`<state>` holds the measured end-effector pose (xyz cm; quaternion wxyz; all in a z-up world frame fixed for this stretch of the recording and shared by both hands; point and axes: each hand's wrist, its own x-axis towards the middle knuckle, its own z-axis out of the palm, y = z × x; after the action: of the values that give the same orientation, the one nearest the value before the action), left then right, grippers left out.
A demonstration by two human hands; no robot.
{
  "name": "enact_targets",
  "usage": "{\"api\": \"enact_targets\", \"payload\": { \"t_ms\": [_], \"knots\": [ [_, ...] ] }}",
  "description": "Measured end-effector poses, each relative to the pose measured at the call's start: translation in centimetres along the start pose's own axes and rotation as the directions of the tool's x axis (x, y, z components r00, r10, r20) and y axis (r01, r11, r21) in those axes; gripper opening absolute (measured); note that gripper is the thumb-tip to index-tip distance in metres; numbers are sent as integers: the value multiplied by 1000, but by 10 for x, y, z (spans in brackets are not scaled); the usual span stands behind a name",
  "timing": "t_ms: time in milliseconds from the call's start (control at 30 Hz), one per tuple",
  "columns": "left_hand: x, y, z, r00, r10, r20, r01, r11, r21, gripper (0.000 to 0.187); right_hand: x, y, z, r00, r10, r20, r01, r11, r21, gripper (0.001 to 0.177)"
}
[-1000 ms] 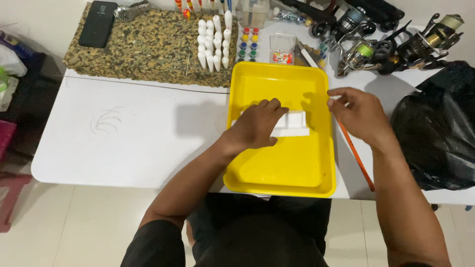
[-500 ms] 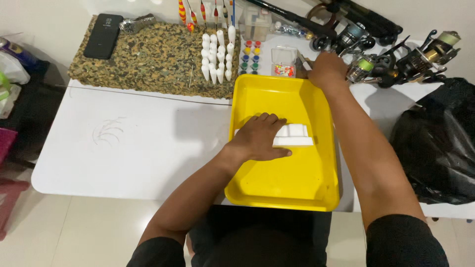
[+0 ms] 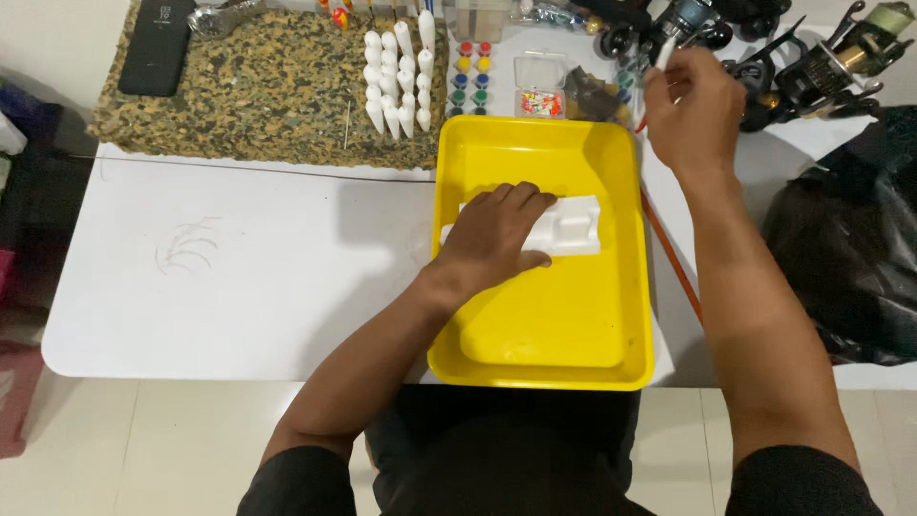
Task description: The person uses a utility knife to cut a white foam block into smaller pieces on a yellow tray. They repeatedly slice the foam into cubes and place them in the tray.
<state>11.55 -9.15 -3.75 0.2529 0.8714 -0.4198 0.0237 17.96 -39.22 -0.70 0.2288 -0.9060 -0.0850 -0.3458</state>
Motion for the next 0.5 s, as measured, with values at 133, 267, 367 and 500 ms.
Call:
{"api": "enact_targets", "payload": {
  "t_ms": [133, 267, 367, 500],
  "knots": [
    [2, -1, 7, 996, 69, -52, -65, 996, 64, 80, -35, -48, -46, 997, 20, -77, -2, 974, 229, 7],
    [4, 7, 8, 998, 50, -44, -41, 983, 181, 84, -82, -66, -65, 922, 364, 134, -376, 755, 538, 12],
    [5, 18, -3, 996, -40, 78, 23, 978, 205, 80, -119, -91, -75, 846, 477, 240, -512, 595, 620, 21],
    [7, 21, -3, 978, -102, 183, 56, 969, 239, 74, -147, -133, -95, 811, 496, 310, -584, 723, 369, 32]
  ]
}}
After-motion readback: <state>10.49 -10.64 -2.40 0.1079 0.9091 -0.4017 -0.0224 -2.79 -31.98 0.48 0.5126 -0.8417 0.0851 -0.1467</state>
